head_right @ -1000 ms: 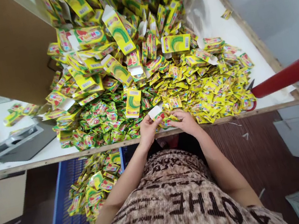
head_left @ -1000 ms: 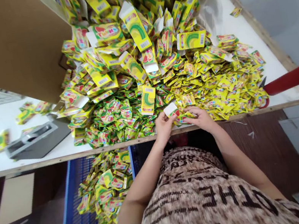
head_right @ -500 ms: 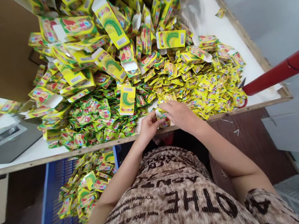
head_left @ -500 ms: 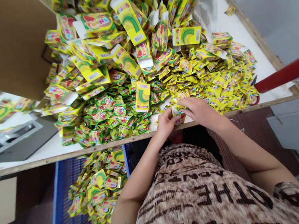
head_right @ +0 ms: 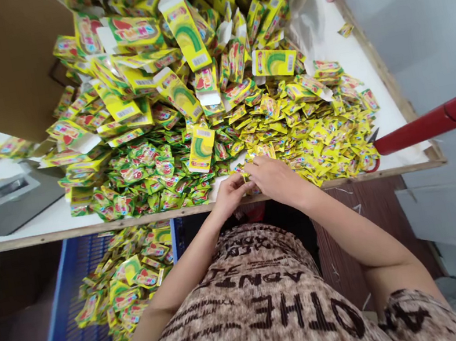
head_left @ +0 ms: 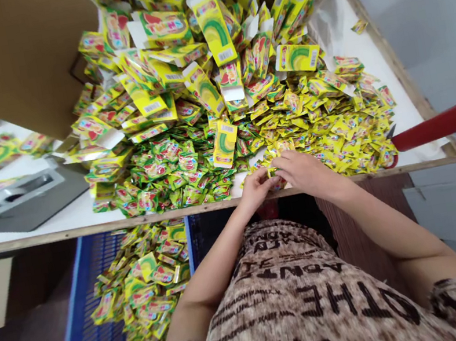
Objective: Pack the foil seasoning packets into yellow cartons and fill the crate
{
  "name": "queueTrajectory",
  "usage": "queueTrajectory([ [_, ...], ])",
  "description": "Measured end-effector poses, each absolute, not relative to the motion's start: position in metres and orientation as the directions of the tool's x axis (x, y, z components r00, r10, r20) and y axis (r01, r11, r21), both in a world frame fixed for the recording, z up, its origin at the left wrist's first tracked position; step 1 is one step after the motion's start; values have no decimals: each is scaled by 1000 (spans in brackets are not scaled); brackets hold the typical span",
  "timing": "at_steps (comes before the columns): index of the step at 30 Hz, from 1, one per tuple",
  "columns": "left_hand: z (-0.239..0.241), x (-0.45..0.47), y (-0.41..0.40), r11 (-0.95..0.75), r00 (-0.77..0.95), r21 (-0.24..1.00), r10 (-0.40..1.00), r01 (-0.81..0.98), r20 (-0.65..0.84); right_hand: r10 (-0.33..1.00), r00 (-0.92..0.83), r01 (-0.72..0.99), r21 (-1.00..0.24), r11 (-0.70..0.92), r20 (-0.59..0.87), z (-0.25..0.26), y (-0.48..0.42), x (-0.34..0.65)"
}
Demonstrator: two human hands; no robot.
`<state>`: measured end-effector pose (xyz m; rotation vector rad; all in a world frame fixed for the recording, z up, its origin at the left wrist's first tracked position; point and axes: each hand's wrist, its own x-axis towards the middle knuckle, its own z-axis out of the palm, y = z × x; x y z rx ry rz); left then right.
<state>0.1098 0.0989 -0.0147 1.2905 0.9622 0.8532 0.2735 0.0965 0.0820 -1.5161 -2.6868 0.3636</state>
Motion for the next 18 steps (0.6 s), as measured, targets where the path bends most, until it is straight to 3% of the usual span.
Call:
queueTrajectory([
  [6, -14, 112, 96, 121, 379, 992, 920, -30, -101, 844, -530, 844, -153, 515, -82, 84, 97, 268],
  [12, -16, 113, 90, 97, 305, 993, 950, -71, -71, 843, -538, 825, -213, 523, -14, 87, 98, 268],
  [18, -7, 121, 79, 37, 239, 999, 971, -28, -30, 872, -469, 881, -145, 451, -136, 95, 92, 257],
])
